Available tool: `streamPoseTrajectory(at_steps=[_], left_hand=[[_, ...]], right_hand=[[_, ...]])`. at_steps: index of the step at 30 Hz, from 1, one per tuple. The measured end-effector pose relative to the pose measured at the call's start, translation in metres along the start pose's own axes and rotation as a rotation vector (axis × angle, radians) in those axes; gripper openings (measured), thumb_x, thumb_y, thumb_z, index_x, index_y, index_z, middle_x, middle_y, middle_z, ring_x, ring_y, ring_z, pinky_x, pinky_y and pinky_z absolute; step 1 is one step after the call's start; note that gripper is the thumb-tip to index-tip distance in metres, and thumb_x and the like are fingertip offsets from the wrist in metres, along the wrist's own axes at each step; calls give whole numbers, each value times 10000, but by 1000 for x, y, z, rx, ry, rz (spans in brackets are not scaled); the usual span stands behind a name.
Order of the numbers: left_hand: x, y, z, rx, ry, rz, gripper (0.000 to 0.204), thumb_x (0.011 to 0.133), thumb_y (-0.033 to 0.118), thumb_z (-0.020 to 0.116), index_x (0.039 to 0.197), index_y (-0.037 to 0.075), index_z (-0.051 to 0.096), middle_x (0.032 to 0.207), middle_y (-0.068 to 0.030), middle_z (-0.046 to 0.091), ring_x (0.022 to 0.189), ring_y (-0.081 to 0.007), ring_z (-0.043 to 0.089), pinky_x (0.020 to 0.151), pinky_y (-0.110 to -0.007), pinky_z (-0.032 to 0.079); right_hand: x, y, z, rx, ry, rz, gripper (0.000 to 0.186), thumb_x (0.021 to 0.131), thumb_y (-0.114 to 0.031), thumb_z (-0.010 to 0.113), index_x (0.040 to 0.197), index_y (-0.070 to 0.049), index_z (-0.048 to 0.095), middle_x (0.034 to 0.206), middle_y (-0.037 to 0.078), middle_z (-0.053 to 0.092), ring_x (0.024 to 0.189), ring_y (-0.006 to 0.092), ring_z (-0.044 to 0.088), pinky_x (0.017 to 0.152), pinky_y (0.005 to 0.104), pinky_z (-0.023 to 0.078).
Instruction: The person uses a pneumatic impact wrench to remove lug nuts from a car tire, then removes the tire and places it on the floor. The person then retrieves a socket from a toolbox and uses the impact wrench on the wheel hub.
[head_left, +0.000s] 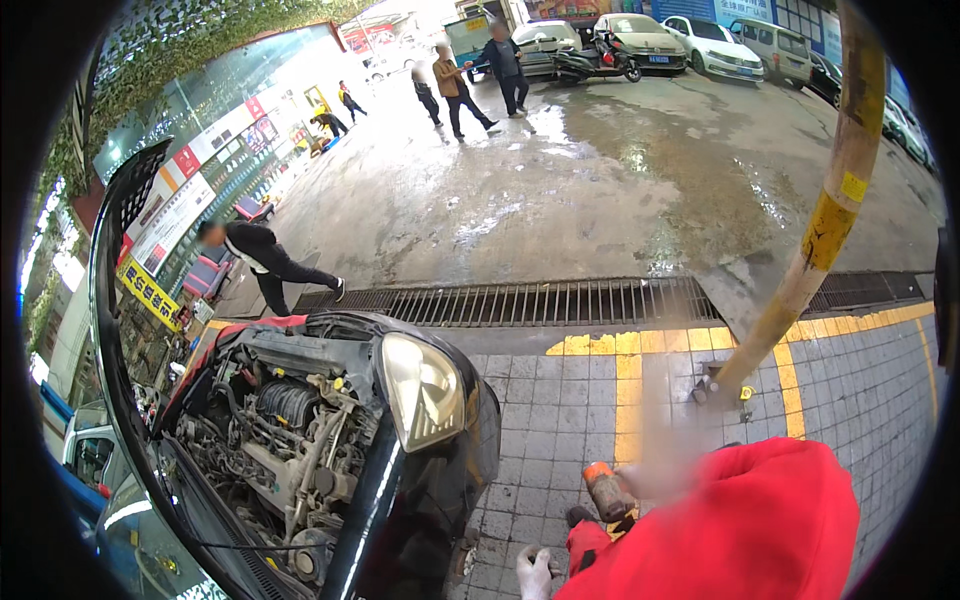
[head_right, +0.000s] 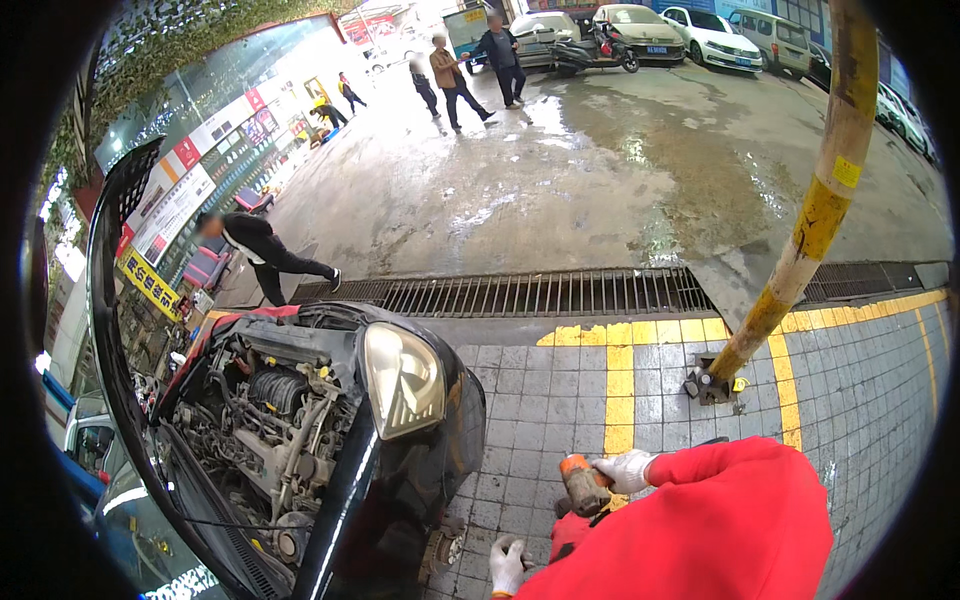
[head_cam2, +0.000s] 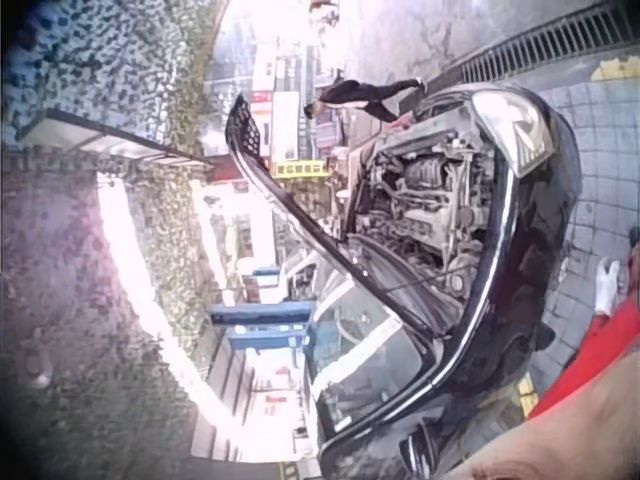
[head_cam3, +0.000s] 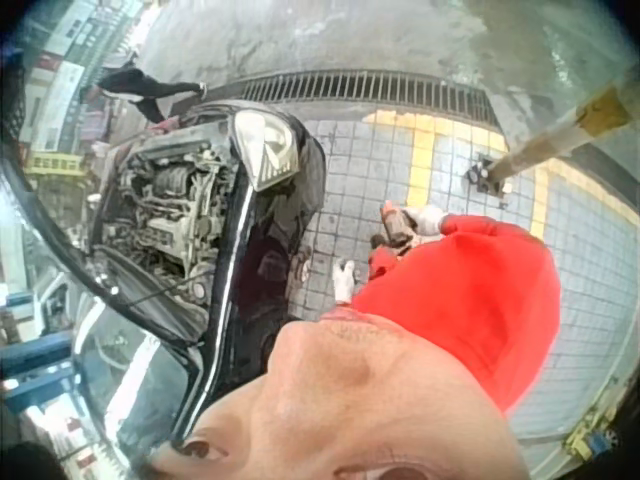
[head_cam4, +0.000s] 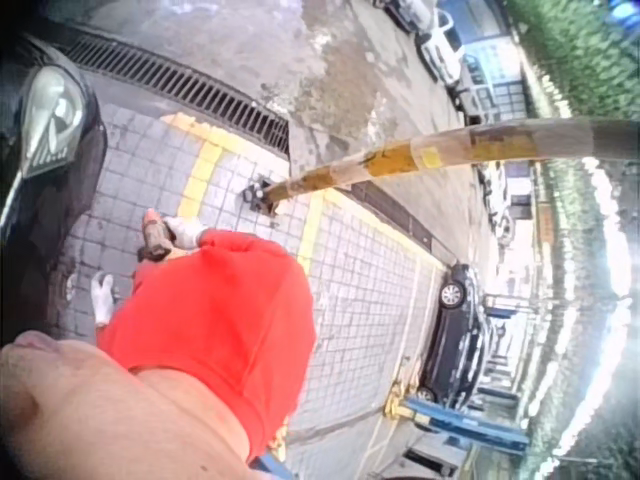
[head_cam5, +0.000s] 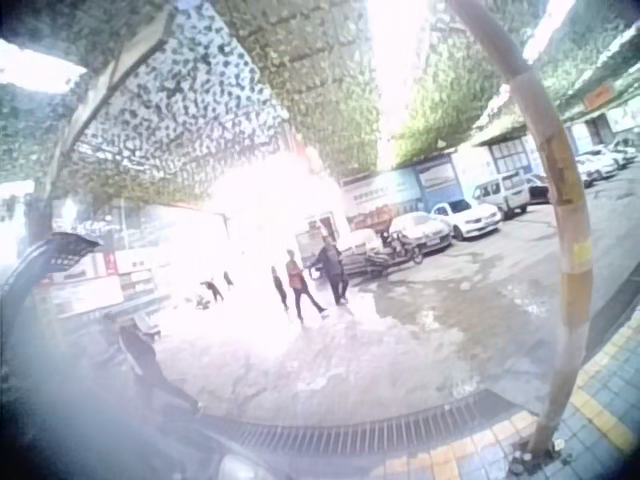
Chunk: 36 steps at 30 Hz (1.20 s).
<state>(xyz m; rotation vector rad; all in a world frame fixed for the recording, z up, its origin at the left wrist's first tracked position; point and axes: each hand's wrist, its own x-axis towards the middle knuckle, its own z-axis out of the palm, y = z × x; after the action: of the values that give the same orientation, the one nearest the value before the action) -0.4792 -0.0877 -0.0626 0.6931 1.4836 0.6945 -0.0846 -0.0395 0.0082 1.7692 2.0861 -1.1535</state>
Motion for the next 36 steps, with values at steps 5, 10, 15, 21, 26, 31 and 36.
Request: streamPoseTrajectory(at_steps=[5, 10, 15, 21, 26, 31, 36], left_hand=[[26, 128, 14, 15, -95, 105, 402, 1050, 120, 697, 1389, -42, 554, 908, -96, 662, 687, -171, 690, 554, -323, 593], [82, 189, 43, -60, -193, 139, 369, 1060, 121, 699, 1372, -22, 563, 883, -75, 654, 663, -159, 669, 533, -310, 568], [135, 248, 104, -61, -332, 87, 330, 1063, 126, 708, 1346, 16, 578, 861, -63, 652, 649, -161, 661, 527, -320, 553], [229, 302, 199, 33, -350, 121, 188, 1072, 230, 644, 1205, 98, 631, 765, -15, 585, 588, -129, 550, 492, -285, 443], [305, 392, 278, 159, -430, -70, 126, 1025, 272, 667, 1004, 162, 612, 804, -49, 588, 687, -200, 546, 601, -434, 503], [382, 489, 331, 229, -555, 75, 301, 1052, 360, 639, 818, 204, 534, 699, -10, 525, 662, -190, 516, 588, -392, 444], [467, 544, 360, 197, -441, -28, 330, 1052, 379, 654, 800, 206, 530, 703, -4, 526, 667, -185, 514, 607, -381, 445]], right_hand=[[-53, -58, -97, 169, 103, 206, 740, 956, -514, 716, 1554, -123, 524, 1337, 214, 750, 1221, 411, 732, 1023, 488, 576], [-12, -13, -75, 535, 330, 508, 871, 883, -646, 775, 1525, -96, 565, 1332, 264, 741, 1240, 435, 719, 1055, 487, 563], [10, 43, -76, 575, 388, 491, 952, 851, -694, 810, 1542, -92, 552, 1366, 255, 730, 1288, 413, 703, 1092, 474, 546], [71, 128, -90, 872, 518, 342, 811, 871, -570, 828, 1501, -107, 612, 1374, 181, 747, 1273, 323, 712, 1071, 456, 544], [113, 146, -242, 838, 509, 477, 709, 880, -468, 833, 1465, -145, 598, 1331, 183, 743, 1282, 380, 692, 1042, 485, 534], [190, 181, -321, 956, 653, 370, 610, 910, -367, 845, 1421, -137, 603, 1328, 175, 733, 1270, 363, 696, 1035, 471, 537], [267, 222, -374, 988, 564, 473, 564, 936, -417, 843, 1365, -107, 647, 1273, 131, 750, 1180, 271, 710, 1018, 434, 550]])
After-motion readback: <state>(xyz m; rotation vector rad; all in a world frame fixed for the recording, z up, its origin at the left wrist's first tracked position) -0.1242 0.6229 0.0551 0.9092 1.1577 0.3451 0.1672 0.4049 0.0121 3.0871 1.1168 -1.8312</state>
